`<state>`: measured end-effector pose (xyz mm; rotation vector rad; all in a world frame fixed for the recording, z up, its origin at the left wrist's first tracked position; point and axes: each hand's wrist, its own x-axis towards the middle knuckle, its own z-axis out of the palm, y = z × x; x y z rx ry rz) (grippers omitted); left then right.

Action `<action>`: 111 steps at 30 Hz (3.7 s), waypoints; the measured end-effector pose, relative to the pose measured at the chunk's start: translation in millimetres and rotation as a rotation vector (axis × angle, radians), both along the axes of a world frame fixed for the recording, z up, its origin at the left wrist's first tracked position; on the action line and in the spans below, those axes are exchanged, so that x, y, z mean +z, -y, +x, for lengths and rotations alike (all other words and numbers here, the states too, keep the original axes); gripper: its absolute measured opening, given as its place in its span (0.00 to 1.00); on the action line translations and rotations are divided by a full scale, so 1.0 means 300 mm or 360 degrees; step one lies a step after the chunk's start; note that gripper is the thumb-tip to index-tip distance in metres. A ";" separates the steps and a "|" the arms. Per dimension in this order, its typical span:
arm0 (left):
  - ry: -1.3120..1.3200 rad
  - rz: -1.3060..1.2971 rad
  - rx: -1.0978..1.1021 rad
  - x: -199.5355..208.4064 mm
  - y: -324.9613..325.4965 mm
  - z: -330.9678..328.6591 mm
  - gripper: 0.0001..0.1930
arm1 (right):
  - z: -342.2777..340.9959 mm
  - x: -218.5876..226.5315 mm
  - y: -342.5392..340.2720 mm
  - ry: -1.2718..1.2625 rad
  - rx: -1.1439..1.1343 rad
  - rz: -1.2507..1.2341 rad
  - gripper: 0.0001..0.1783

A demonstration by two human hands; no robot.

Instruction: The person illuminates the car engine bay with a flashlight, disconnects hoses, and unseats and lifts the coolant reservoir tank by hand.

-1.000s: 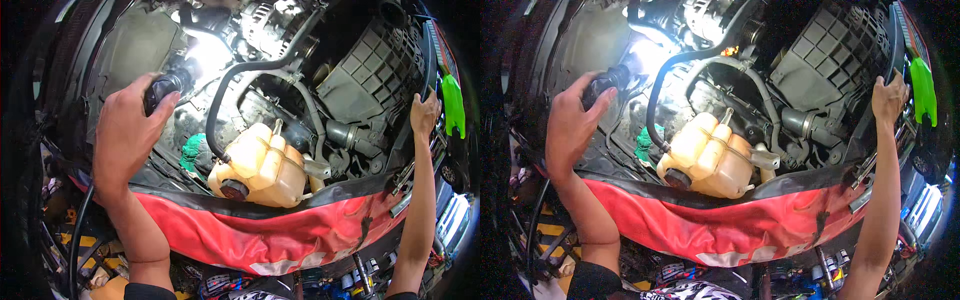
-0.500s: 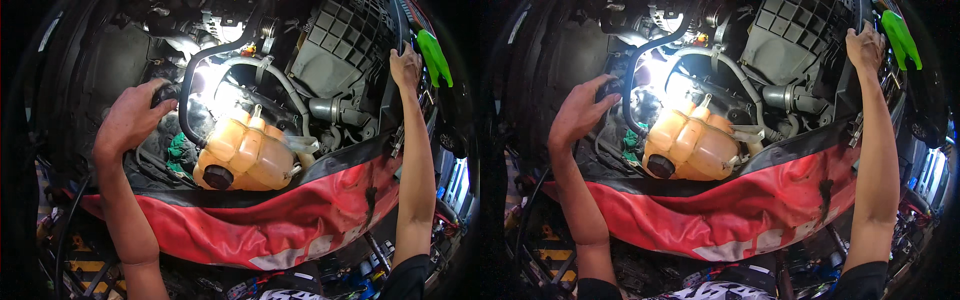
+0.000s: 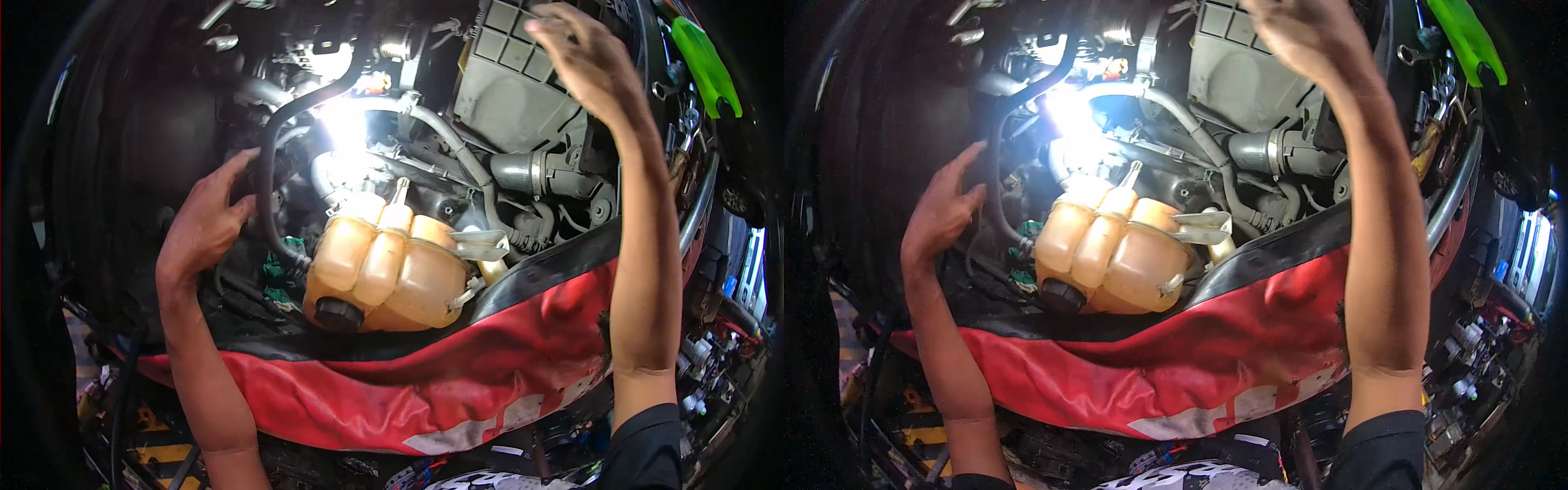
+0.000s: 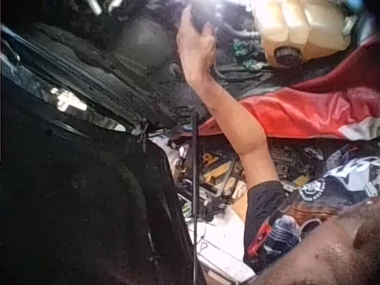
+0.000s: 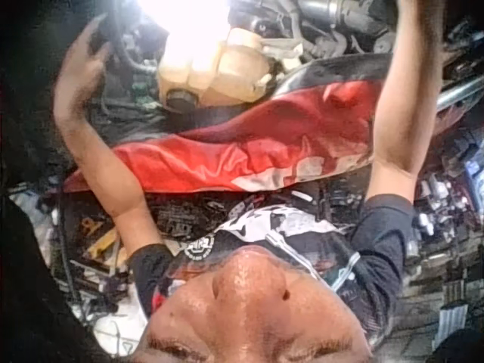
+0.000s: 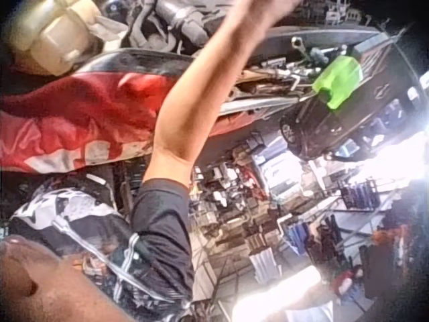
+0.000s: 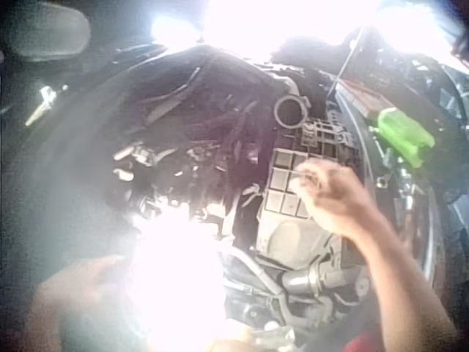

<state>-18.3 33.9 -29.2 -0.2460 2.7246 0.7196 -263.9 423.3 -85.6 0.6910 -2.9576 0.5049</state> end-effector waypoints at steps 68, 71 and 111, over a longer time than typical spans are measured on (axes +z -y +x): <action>0.0332 -0.0279 0.0151 0.050 0.006 -0.021 0.22 | 0.175 -0.193 0.092 0.0926 0.0367 0.0591 0.19; 0.0108 -0.0358 0.0136 0.065 0.014 -0.016 0.20 | 0.177 -0.187 0.097 0.0945 0.0319 0.0591 0.19; 0.0025 -0.0510 0.0123 0.095 0.159 0.062 0.22 | 0.290 -0.784 0.761 0.1772 0.0315 -0.0930 0.17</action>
